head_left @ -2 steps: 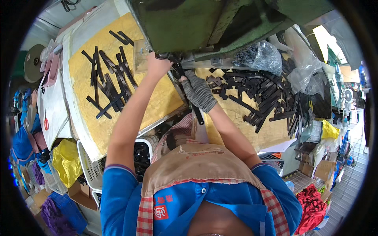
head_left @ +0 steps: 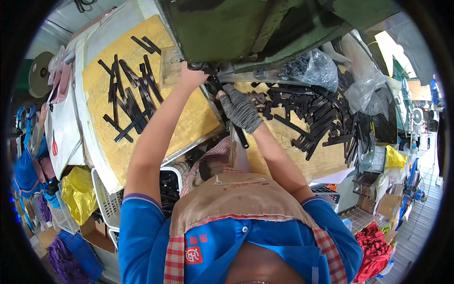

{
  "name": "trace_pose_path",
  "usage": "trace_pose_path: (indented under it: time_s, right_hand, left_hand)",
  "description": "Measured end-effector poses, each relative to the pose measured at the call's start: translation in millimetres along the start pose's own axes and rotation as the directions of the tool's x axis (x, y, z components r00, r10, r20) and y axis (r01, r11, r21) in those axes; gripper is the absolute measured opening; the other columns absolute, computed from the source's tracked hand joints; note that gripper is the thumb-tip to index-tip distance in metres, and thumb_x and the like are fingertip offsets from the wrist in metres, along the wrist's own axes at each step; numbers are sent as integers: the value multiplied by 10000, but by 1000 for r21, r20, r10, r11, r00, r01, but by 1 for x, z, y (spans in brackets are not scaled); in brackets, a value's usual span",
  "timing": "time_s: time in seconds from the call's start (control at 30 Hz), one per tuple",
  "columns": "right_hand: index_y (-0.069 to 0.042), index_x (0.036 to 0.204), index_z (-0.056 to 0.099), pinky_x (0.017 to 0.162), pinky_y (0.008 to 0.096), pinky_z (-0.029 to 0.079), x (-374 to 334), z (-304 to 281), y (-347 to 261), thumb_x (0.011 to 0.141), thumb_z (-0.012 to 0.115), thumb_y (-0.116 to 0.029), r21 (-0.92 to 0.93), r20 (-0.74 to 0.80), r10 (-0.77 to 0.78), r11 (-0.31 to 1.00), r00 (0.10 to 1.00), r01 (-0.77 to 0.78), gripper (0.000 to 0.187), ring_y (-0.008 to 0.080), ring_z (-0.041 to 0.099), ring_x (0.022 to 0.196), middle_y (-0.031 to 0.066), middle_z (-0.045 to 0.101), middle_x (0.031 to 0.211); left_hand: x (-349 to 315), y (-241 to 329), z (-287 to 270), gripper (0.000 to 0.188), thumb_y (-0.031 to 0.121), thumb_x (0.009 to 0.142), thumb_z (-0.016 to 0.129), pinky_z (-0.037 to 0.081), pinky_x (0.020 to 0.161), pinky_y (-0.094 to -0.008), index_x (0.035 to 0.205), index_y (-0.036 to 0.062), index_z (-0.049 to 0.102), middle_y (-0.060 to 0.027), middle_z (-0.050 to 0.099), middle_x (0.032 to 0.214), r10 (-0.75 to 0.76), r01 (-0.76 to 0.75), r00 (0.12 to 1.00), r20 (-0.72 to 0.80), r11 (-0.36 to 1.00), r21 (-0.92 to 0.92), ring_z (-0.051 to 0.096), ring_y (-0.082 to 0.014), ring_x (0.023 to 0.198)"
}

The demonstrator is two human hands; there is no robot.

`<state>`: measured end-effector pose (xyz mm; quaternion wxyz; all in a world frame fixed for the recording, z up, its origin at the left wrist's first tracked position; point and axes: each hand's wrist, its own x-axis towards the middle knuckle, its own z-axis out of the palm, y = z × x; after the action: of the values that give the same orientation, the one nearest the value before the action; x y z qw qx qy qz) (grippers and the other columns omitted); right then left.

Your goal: The person repeatedly picks up black metal brackets and small fasteners, inserts them into a green press machine, and removes the assembled parts. The process is continuous and repetitive, with the person handling multiple identical components throughout the clip.

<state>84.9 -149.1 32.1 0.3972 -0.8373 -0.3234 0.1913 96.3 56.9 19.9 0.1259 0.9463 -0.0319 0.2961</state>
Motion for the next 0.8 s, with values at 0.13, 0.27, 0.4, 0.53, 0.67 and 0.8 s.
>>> trace_pose_path:
  time_s: [0.13, 0.27, 0.4, 0.53, 0.67, 0.8]
  right_hand:
    - [-56, 1292, 553, 946, 435, 472, 13, -40, 2, 981, 487, -383, -9, 168, -62, 998, 984, 64, 457, 405, 606, 1084, 245, 641, 1154]
    - [-48, 1243, 600, 940, 404, 473, 26, -50, 21, 964, 522, -412, -32, 261, -113, 992, 959, 126, 465, 388, 604, 1098, 218, 646, 1170]
    - [-40, 1146, 622, 890, 412, 480, 19, -59, 17, 950, 552, -433, -209, 181, -84, 970, 980, 122, 445, 371, 622, 1019, 208, 660, 1055]
    - [-12, 986, 616, 765, 390, 504, 17, -46, 32, 963, 580, -359, -313, 55, -284, 906, 957, 287, 350, 321, 650, 851, 156, 654, 853]
    - [-18, 1005, 568, 634, 311, 534, 2, -26, 20, 997, 552, -303, 469, 264, 199, 829, 944, -306, 286, 195, 661, 675, 92, 638, 782]
    - [-12, 1034, 536, 577, 279, 541, -14, 6, 11, 1013, 529, -275, 711, 142, 175, 667, 974, -224, 264, 172, 673, 618, 80, 649, 740]
  left_hand:
    - [42, -4, 31, 123, 67, 871, 671, 450, 638, -242, 911, -46, 645, -32, 649, 776, -80, 75, 985, 154, 996, 37, 560, -79, 708]
    - [58, -7, 40, 119, 62, 867, 676, 452, 645, -241, 909, -48, 653, -31, 652, 779, -126, 128, 981, 150, 992, -2, 565, -81, 714]
    - [56, -6, 42, 116, 56, 864, 681, 454, 651, -240, 907, -50, 661, -30, 656, 781, -192, 202, 974, 121, 977, -75, 571, -82, 720]
    - [39, -8, 32, 113, 51, 860, 686, 457, 658, -239, 905, -51, 669, -28, 659, 784, -324, 307, 946, 5, 892, -332, 576, -83, 726]
    - [-6, 5, 7, 110, 46, 856, 691, 459, 664, -238, 903, -53, 677, -27, 662, 786, -625, 419, 781, -2, 526, -740, 581, -84, 732]
    - [-40, 37, -30, 115, 41, 843, 716, 454, 672, -233, 907, -54, 707, -19, 666, 792, -628, 509, 751, 206, 352, -785, 576, -77, 743]
